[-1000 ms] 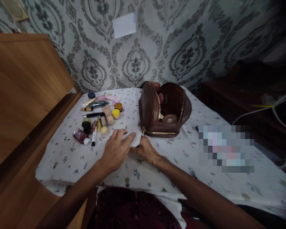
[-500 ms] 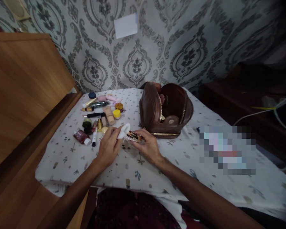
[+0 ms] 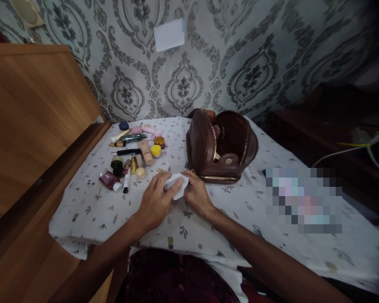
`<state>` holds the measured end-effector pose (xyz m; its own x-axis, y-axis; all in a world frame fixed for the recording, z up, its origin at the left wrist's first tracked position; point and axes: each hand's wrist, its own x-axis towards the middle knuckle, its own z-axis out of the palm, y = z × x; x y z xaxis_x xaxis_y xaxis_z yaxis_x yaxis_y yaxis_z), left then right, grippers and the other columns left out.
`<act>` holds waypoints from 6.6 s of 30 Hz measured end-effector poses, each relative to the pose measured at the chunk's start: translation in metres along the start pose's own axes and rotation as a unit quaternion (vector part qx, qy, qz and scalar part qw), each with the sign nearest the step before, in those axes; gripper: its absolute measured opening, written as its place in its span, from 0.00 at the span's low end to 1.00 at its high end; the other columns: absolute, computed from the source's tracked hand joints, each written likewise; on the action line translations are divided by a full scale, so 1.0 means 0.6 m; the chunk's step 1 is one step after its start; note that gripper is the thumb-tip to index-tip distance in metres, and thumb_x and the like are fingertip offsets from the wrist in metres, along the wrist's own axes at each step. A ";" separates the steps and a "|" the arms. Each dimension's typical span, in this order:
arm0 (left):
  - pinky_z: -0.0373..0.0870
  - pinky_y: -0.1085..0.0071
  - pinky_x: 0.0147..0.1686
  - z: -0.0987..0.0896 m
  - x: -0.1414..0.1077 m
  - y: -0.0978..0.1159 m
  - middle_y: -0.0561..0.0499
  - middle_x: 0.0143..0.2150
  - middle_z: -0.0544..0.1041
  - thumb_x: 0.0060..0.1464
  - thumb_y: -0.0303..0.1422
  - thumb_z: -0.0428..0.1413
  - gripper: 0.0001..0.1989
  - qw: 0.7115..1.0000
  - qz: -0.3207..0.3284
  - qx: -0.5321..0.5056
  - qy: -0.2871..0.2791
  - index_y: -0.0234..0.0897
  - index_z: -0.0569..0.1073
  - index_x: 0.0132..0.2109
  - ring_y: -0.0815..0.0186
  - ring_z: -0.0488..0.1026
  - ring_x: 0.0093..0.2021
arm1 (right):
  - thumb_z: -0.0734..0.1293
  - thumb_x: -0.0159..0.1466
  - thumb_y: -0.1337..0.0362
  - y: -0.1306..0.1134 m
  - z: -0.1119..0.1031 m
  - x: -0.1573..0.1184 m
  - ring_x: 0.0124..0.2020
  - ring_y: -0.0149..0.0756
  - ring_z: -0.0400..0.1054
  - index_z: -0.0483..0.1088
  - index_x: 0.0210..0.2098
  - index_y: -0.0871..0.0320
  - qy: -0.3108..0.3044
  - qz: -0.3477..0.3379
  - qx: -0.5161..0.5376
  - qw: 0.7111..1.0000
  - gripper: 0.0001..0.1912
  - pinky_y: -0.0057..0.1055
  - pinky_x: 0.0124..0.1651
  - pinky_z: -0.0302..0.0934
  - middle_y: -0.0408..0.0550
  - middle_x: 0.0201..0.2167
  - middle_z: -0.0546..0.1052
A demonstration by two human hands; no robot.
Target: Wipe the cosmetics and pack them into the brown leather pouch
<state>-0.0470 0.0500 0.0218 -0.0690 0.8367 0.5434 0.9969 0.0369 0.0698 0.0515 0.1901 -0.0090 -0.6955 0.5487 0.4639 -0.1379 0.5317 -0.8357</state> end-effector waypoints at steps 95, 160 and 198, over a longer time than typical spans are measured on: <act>0.59 0.47 0.60 -0.018 0.050 0.032 0.38 0.54 0.75 0.63 0.22 0.45 0.14 0.981 0.186 -0.004 -0.045 0.31 0.76 0.41 0.52 0.65 0.62 | 0.44 0.66 0.35 -0.032 -0.017 0.012 0.37 0.35 0.73 0.72 0.47 0.60 -0.136 0.378 0.623 0.671 0.41 0.29 0.39 0.68 0.50 0.35 0.78; 0.63 0.75 0.19 0.035 0.031 -0.076 0.54 0.22 0.76 0.25 0.34 0.69 0.25 0.603 -0.500 -0.621 -0.027 0.32 0.78 0.37 0.68 0.68 0.21 | 0.62 0.65 0.68 -0.105 -0.266 0.252 0.51 0.46 0.71 0.67 0.55 0.61 -0.142 0.095 -0.613 0.771 0.19 0.33 0.48 0.62 0.59 0.48 0.77; 0.70 0.69 0.25 0.043 0.015 -0.095 0.50 0.26 0.78 0.35 0.39 0.63 0.22 0.731 -0.407 -0.530 -0.137 0.37 0.80 0.42 0.58 0.71 0.27 | 0.68 0.56 0.77 -0.029 -0.238 0.272 0.53 0.54 0.72 0.66 0.57 0.68 -0.300 0.166 -0.629 0.698 0.29 0.39 0.50 0.69 0.71 0.54 0.72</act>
<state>-0.1032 0.0696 0.0011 -0.4683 0.8566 -0.2169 0.0295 0.2605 0.9650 0.0412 0.3626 0.1231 -0.7642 0.6078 -0.2158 0.5666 0.7925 0.2257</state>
